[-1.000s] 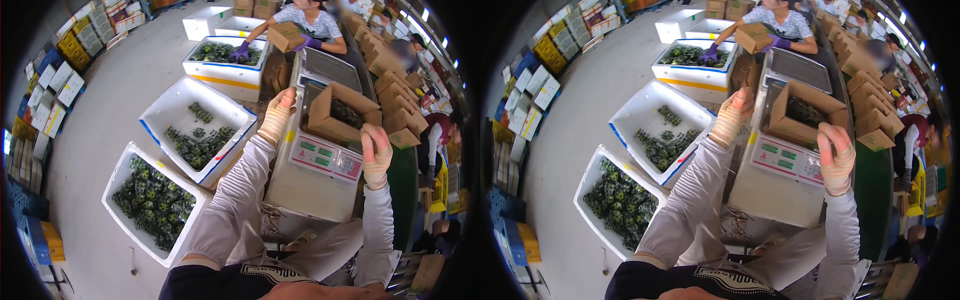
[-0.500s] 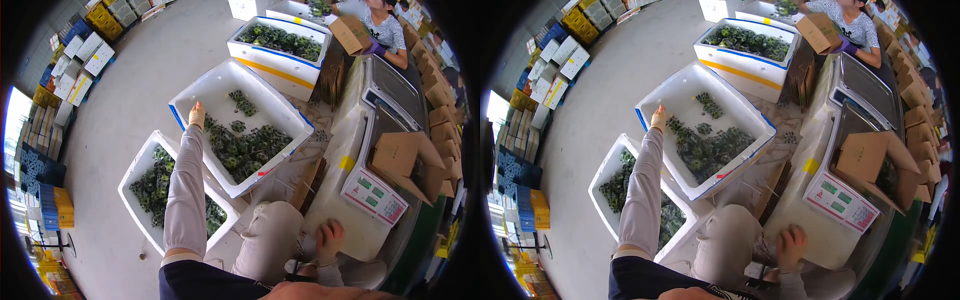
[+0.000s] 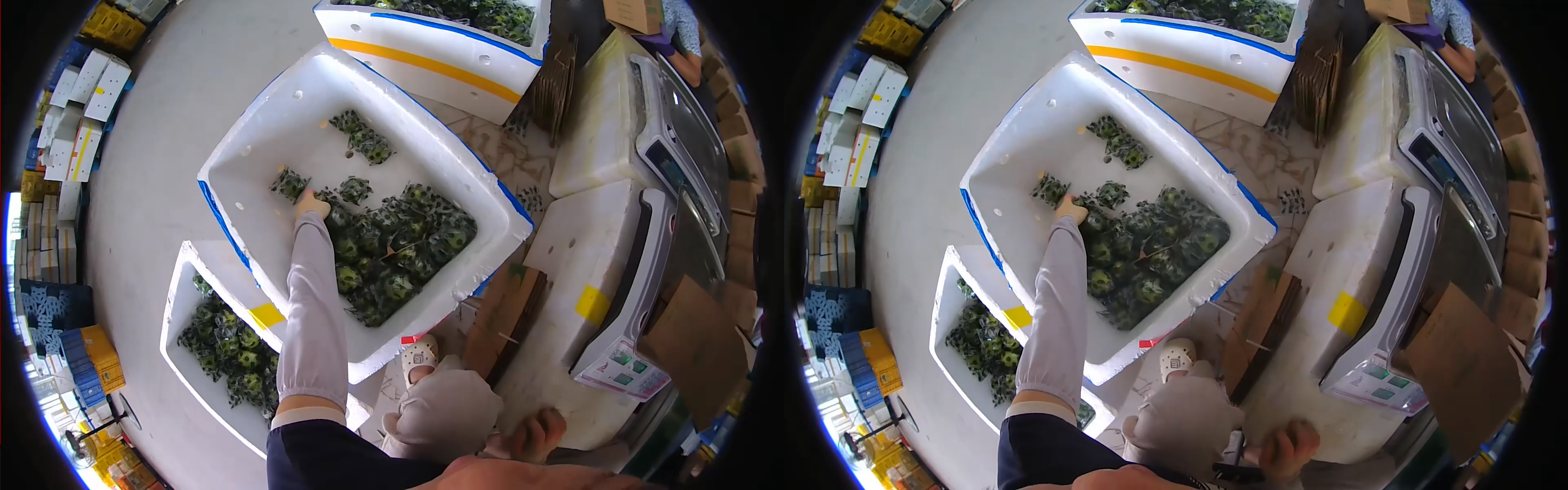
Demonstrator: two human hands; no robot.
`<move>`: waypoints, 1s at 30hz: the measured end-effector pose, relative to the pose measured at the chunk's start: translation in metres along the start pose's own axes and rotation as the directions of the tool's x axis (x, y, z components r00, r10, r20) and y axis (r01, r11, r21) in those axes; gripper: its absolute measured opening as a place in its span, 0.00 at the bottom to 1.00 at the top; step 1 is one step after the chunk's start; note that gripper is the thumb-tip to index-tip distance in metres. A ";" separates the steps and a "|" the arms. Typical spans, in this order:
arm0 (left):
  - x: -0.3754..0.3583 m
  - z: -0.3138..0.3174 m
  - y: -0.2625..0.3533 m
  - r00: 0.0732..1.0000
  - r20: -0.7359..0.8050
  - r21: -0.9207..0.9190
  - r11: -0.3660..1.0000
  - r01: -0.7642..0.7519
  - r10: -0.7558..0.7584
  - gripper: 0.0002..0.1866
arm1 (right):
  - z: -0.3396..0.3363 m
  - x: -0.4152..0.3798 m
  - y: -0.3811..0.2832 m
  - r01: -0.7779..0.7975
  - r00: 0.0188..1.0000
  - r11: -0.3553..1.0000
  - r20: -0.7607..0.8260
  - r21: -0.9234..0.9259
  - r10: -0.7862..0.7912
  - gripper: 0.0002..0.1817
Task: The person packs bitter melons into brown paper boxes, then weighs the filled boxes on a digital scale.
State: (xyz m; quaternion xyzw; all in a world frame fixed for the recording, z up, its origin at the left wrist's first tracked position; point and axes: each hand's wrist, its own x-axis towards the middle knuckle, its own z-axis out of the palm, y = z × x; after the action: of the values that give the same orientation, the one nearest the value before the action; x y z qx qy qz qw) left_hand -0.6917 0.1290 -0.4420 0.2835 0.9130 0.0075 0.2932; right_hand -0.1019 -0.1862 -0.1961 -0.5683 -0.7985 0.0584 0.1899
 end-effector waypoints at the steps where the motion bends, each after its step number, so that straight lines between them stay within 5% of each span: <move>1: 0.005 0.000 -0.001 0.987 0.135 0.022 0.995 -0.096 0.092 0.40 | -0.002 0.002 -0.002 0.019 1.000 1.000 0.018 0.002 -0.019 0.15; 3: 0.030 -0.003 -0.010 0.859 0.443 -0.027 0.962 -0.273 0.256 0.46 | -0.003 0.003 -0.003 0.015 1.000 1.000 0.022 0.000 -0.015 0.15; 4: 0.014 -0.021 0.007 0.858 0.443 -0.028 0.960 -0.278 0.262 0.46 | -0.003 0.003 -0.003 0.013 1.000 1.000 0.022 0.001 -0.013 0.15; 6: -0.041 -0.072 0.049 0.698 0.710 0.037 0.985 -0.168 0.092 0.49 | -0.004 0.006 -0.004 0.017 0.999 1.000 0.027 0.001 -0.017 0.16; 8: -0.025 -0.078 0.075 0.787 0.563 0.151 0.905 -0.398 0.252 0.43 | -0.002 0.008 -0.005 0.025 0.999 1.000 0.033 0.013 -0.026 0.16; 10: 0.002 -0.067 0.107 0.929 0.253 0.180 0.931 -0.319 0.269 0.35 | 0.002 0.008 -0.005 0.038 0.999 0.999 -0.037 0.001 -0.037 0.17; 11: 0.008 -0.054 0.113 0.926 0.254 0.174 0.929 -0.328 0.279 0.35 | 0.003 0.007 -0.004 0.036 0.998 0.999 -0.043 -0.009 -0.037 0.17; 13: 0.019 -0.026 0.131 0.789 -0.096 0.029 0.794 -0.607 0.607 0.33 | 0.006 0.004 0.000 0.067 0.995 0.998 -0.077 0.004 -0.066 0.16; 14: 0.024 -0.011 0.141 0.781 -0.088 0.017 0.785 -0.619 0.618 0.33 | 0.004 0.003 0.000 0.059 0.995 0.998 -0.078 -0.014 -0.060 0.16; 16: 0.013 0.004 0.162 0.757 -0.036 0.295 0.731 -0.615 0.652 0.37 | 0.001 0.003 0.001 0.051 0.999 0.998 -0.016 0.038 -0.050 0.17; 17: 0.003 0.014 0.164 0.857 0.030 0.281 0.818 -0.501 0.515 0.42 | 0.002 0.003 0.000 0.043 0.999 0.999 -0.016 0.022 -0.042 0.17; 18: 0.001 0.025 0.162 0.867 -0.011 0.156 0.857 -0.491 0.499 0.42 | 0.004 0.003 -0.002 0.055 0.998 0.998 -0.032 -0.005 -0.055 0.17; 21: 0.007 0.023 0.170 0.921 0.014 0.225 0.896 -0.382 0.389 0.42 | -0.001 0.004 -0.008 0.010 1.000 1.000 -0.013 -0.025 -0.011 0.17; 23: -0.003 0.009 0.162 0.991 0.121 0.394 0.913 -0.105 0.061 0.39 | -0.002 0.006 -0.008 -0.036 0.999 0.999 0.004 -0.010 0.036 0.17; 27: -0.030 0.027 0.112 0.933 0.144 0.358 0.862 -0.359 0.329 0.46 | -0.004 0.005 -0.010 -0.039 0.999 0.999 -0.013 -0.013 0.038 0.18; 30: -0.065 0.008 0.107 0.794 0.180 0.346 0.718 -0.604 0.581 0.38 | -0.005 0.015 -0.011 -0.051 0.998 0.999 -0.024 0.006 0.051 0.18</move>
State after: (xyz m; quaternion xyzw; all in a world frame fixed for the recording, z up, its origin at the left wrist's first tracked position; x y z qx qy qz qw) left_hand -0.5895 0.1836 -0.3946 0.6125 0.7481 -0.0870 0.2400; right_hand -0.1143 -0.1768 -0.1846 -0.5886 -0.7812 0.0586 0.1997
